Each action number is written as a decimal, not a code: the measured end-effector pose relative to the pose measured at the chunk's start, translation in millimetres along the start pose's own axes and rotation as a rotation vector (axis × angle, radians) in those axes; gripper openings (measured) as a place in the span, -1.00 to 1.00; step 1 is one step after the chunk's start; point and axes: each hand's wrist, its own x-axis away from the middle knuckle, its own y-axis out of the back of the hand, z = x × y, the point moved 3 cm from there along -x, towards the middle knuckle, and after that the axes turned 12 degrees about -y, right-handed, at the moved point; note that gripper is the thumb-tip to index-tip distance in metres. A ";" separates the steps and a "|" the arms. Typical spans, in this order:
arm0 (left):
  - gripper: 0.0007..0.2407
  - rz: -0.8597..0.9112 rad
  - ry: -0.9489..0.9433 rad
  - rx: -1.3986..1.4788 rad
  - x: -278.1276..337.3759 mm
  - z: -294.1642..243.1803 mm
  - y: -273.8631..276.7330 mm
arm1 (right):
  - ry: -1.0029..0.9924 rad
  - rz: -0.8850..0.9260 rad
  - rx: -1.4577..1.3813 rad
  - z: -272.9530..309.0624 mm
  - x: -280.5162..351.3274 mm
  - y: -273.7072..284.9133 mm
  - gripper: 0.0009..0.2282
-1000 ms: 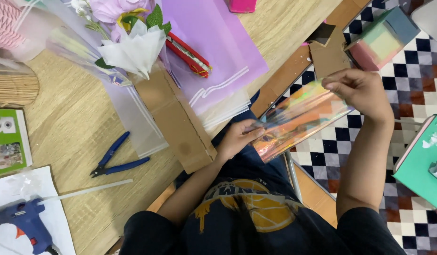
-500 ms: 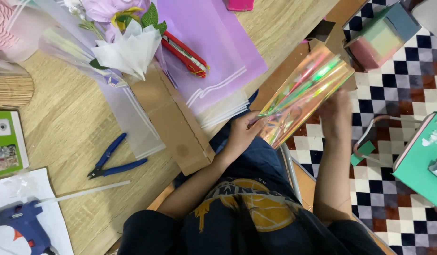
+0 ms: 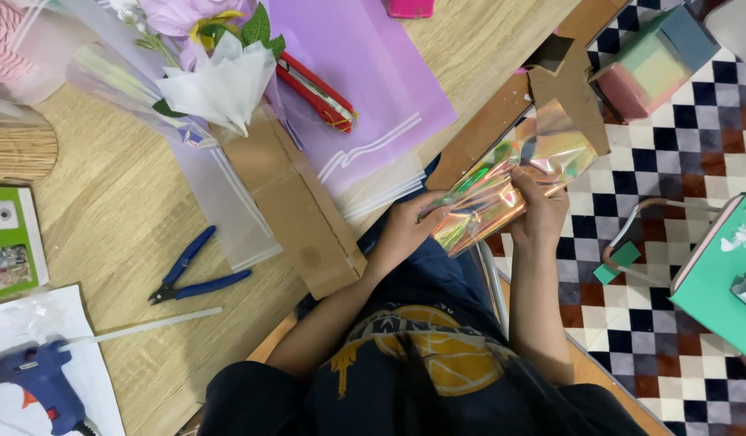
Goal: Adding iridescent decorative paper to a flower bouquet to enhance its presentation.
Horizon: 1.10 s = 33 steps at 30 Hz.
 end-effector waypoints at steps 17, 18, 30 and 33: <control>-0.74 0.135 -0.096 0.077 37.7 11.1 -1.4 | -0.006 0.310 0.328 63.0 -44.4 62.9 -0.89; -0.74 0.120 -0.096 0.073 40.4 8.9 -3.4 | -0.009 0.323 0.334 64.2 -44.6 62.7 -0.89; -0.74 -0.074 -0.222 0.034 39.6 -21.1 -20.2 | -0.130 0.831 0.202 54.0 68.8 -15.8 -0.42; -0.75 -0.233 -0.263 0.196 35.6 -35.0 -19.0 | -0.130 0.430 0.174 20.4 88.3 -16.9 -0.62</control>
